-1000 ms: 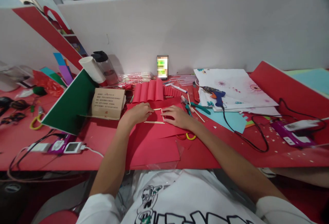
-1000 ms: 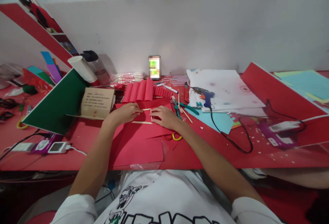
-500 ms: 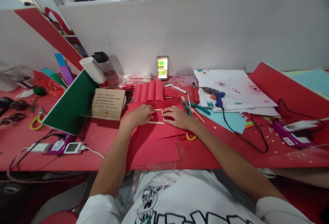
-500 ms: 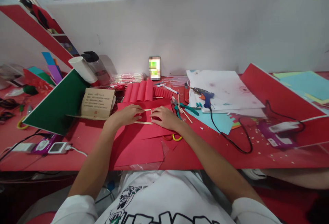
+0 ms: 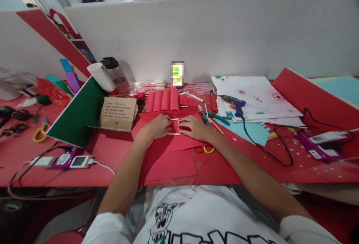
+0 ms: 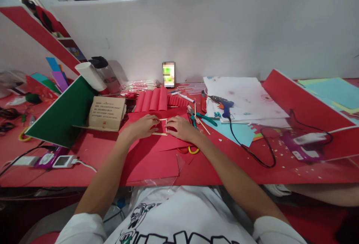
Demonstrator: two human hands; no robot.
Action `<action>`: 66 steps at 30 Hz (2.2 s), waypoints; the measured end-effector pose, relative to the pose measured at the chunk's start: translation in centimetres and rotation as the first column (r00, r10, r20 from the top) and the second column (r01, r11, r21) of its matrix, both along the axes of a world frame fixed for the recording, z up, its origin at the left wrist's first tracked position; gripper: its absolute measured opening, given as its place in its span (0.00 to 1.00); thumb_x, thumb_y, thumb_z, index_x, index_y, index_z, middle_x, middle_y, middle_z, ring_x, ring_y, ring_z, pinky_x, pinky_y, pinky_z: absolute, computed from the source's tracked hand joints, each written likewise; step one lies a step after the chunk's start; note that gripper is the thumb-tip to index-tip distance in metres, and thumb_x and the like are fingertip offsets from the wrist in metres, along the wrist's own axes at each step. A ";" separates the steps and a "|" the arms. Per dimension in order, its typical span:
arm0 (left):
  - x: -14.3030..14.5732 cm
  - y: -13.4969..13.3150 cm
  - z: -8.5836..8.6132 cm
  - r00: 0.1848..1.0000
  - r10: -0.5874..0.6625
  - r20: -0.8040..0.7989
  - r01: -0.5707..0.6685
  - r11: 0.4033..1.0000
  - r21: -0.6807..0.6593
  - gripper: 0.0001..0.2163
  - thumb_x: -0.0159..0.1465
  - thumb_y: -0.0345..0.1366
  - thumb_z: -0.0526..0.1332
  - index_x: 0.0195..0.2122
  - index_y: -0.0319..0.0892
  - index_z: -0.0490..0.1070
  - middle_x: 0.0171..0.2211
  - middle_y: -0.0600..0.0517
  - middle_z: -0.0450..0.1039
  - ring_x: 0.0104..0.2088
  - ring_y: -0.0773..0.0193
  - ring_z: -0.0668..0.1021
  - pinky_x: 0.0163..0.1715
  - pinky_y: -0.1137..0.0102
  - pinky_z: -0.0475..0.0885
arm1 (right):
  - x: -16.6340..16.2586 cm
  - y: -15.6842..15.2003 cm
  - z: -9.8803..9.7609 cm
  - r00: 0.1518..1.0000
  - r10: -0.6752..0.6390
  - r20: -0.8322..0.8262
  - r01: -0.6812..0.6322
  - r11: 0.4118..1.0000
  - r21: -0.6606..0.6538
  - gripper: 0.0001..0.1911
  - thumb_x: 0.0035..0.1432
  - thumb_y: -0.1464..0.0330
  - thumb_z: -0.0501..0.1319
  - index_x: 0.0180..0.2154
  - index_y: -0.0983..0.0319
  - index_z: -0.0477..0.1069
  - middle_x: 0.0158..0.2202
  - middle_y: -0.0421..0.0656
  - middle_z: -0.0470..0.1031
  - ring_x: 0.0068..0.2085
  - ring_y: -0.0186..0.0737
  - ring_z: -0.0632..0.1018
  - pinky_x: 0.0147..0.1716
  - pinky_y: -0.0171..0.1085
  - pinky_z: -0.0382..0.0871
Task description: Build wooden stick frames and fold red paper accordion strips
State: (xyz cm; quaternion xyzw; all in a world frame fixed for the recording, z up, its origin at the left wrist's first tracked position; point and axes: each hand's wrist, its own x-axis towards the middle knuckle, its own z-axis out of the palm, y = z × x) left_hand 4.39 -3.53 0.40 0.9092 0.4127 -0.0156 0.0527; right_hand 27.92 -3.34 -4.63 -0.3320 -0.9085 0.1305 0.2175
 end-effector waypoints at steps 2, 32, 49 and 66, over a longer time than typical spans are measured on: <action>0.0 0.0 0.0 1.000 -0.006 0.003 0.006 1.000 0.000 0.13 0.67 0.32 0.58 0.50 0.38 0.77 0.53 0.41 0.74 0.55 0.51 0.75 0.55 0.62 0.69 | 0.0 -0.1 0.1 1.000 -0.009 0.000 0.009 1.000 -0.005 0.13 0.65 0.66 0.62 0.49 0.59 0.79 0.52 0.52 0.77 0.53 0.50 0.75 0.56 0.52 0.68; 0.9 -0.8 -0.4 0.999 0.028 -0.022 -0.027 0.999 0.038 0.17 0.69 0.47 0.59 0.40 0.36 0.77 0.47 0.40 0.71 0.47 0.52 0.74 0.48 0.62 0.69 | 0.2 0.4 -0.3 0.999 -0.010 -0.030 0.010 1.000 -0.024 0.16 0.68 0.70 0.56 0.53 0.57 0.78 0.54 0.50 0.76 0.55 0.49 0.73 0.58 0.53 0.68; 1.0 -0.8 -0.7 0.999 0.036 0.009 -0.037 0.999 0.026 0.15 0.68 0.45 0.59 0.39 0.37 0.76 0.48 0.40 0.70 0.48 0.51 0.74 0.49 0.61 0.68 | 0.2 0.4 -0.1 1.000 0.005 0.005 -0.005 1.000 -0.010 0.19 0.65 0.60 0.63 0.54 0.60 0.77 0.53 0.52 0.75 0.53 0.51 0.73 0.55 0.52 0.68; -4.3 0.7 2.8 0.940 0.341 -0.013 -0.339 0.929 -0.147 0.06 0.66 0.35 0.59 0.41 0.44 0.74 0.40 0.49 0.79 0.39 0.59 0.79 0.33 0.71 0.64 | 0.3 0.1 0.2 1.000 -0.009 -0.008 0.009 1.000 -0.025 0.18 0.63 0.63 0.64 0.54 0.59 0.77 0.54 0.52 0.75 0.54 0.51 0.74 0.56 0.52 0.68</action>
